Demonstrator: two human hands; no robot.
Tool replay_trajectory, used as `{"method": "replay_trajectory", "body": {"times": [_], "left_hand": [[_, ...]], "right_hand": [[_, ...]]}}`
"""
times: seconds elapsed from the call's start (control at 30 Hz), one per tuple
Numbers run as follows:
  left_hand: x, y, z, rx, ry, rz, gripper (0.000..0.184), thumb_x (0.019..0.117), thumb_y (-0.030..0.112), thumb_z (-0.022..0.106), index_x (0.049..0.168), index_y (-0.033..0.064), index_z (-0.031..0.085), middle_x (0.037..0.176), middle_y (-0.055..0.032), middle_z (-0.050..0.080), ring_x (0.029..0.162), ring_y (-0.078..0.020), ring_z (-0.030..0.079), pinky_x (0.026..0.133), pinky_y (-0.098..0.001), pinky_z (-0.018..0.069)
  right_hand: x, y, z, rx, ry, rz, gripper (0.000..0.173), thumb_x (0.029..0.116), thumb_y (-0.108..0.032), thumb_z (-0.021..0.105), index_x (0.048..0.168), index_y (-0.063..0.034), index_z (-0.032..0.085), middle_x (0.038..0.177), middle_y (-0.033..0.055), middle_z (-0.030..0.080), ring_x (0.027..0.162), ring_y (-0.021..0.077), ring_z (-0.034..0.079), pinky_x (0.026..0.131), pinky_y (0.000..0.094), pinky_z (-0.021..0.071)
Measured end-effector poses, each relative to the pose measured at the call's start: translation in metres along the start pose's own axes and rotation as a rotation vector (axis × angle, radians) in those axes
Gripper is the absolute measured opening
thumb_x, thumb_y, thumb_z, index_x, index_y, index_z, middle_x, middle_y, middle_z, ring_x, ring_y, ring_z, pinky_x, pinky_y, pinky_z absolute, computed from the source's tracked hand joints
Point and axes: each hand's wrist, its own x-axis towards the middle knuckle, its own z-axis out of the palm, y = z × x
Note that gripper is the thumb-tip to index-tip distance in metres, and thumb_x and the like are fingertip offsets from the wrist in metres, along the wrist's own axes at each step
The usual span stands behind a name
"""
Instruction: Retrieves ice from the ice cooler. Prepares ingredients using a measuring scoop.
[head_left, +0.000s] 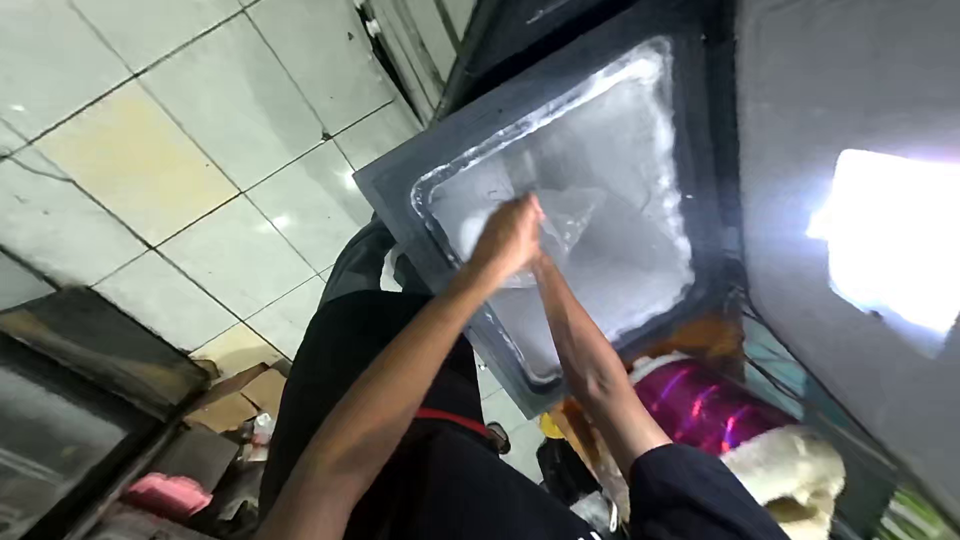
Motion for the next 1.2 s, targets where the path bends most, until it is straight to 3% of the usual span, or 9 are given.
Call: {"method": "replay_trajectory", "body": {"times": [0.07,0.13,0.27,0.53,0.67,0.8,0.87,0.97,1.2], "left_hand": [[0.006,-0.007,-0.026,0.017,-0.05,-0.028,0.029,0.1061,0.019,0.052,0.12,-0.0028,0.065,0.111,-0.0216,0.069,0.11,-0.0346,0.067,0.1,-0.0521,0.0518],[0.012,-0.011,-0.045,-0.011,-0.144,-0.089,0.033,0.1074,0.023,0.051,0.123,-0.0019,0.065,0.119,-0.0225,0.067,0.117,-0.0345,0.064,0.105,-0.0534,0.0478],[0.011,-0.022,-0.047,-0.237,-0.288,-0.282,0.035,0.1105,0.028,0.043,0.124,0.0017,0.062,0.116,-0.019,0.063,0.104,-0.0283,0.061,0.086,-0.0522,0.0501],[0.003,-0.032,-0.034,-0.288,-0.199,-0.449,0.043,0.1108,0.033,0.037,0.133,0.0037,0.058,0.12,-0.0211,0.061,0.105,-0.0307,0.06,0.086,-0.0551,0.0511],[0.008,-0.04,-0.039,-0.231,-0.22,-0.412,0.044,0.1118,0.034,0.035,0.135,0.0038,0.058,0.123,-0.0193,0.065,0.105,-0.0292,0.063,0.085,-0.0526,0.0533],[0.014,-0.037,-0.043,-0.04,-0.322,-0.313,0.05,0.111,0.044,0.033,0.15,0.0191,0.051,0.132,-0.0127,0.066,0.109,-0.0304,0.066,0.082,-0.0541,0.0545],[0.015,-0.03,-0.042,0.075,-0.389,-0.303,0.067,0.1068,0.062,0.029,0.142,0.0141,0.06,0.133,-0.0159,0.065,0.115,-0.0336,0.064,0.09,-0.0605,0.0524],[0.015,-0.025,-0.031,0.179,-0.426,-0.29,0.076,0.103,0.069,0.033,0.123,0.0049,0.069,0.117,-0.0233,0.068,0.107,-0.0365,0.066,0.09,-0.0629,0.0529],[0.023,-0.029,-0.03,0.25,-0.442,-0.279,0.076,0.1032,0.068,0.034,0.112,0.002,0.07,0.104,-0.023,0.068,0.094,-0.0345,0.066,0.082,-0.0594,0.0538]], "right_hand": [[0.018,0.069,0.005,0.185,0.062,-0.349,0.044,0.1107,-0.025,0.041,0.15,-0.0049,0.045,0.134,0.0198,0.061,0.117,0.0247,0.061,0.098,0.0445,0.0529],[-0.002,0.078,0.009,0.386,0.14,-0.372,0.043,0.1097,-0.022,0.042,0.15,-0.0102,0.046,0.123,0.0181,0.061,0.094,0.0227,0.062,0.075,0.0413,0.0547],[-0.042,0.079,0.014,0.628,0.293,-0.265,0.041,0.1087,-0.021,0.048,0.148,-0.0085,0.049,0.131,0.0217,0.06,0.101,0.0317,0.066,0.077,0.0502,0.058],[-0.065,0.085,0.032,0.667,0.391,-0.311,0.04,0.1073,-0.018,0.047,0.146,-0.0161,0.056,0.141,0.0166,0.06,0.12,0.0349,0.063,0.091,0.0612,0.0544],[-0.069,0.08,0.044,0.802,0.321,-0.379,0.042,0.1087,-0.032,0.04,0.144,-0.0192,0.059,0.123,0.0167,0.066,0.089,0.0282,0.066,0.068,0.0481,0.0551],[-0.073,0.074,0.055,0.826,0.396,-0.37,0.055,0.1082,-0.056,0.037,0.145,-0.0209,0.059,0.134,0.0132,0.066,0.111,0.0291,0.067,0.088,0.0553,0.0559],[-0.073,0.068,0.058,0.759,0.526,-0.369,0.056,0.1084,-0.055,0.037,0.139,-0.017,0.065,0.133,0.012,0.068,0.122,0.0285,0.065,0.104,0.059,0.049],[-0.076,0.055,0.064,0.657,0.689,-0.34,0.05,0.1087,-0.051,0.039,0.121,-0.0157,0.073,0.102,0.0141,0.075,0.098,0.0332,0.071,0.087,0.0614,0.0535],[-0.084,0.052,0.069,0.512,0.779,-0.279,0.05,0.1079,-0.054,0.037,0.12,-0.0197,0.072,0.096,0.012,0.075,0.092,0.0338,0.073,0.077,0.0595,0.0566]]}}
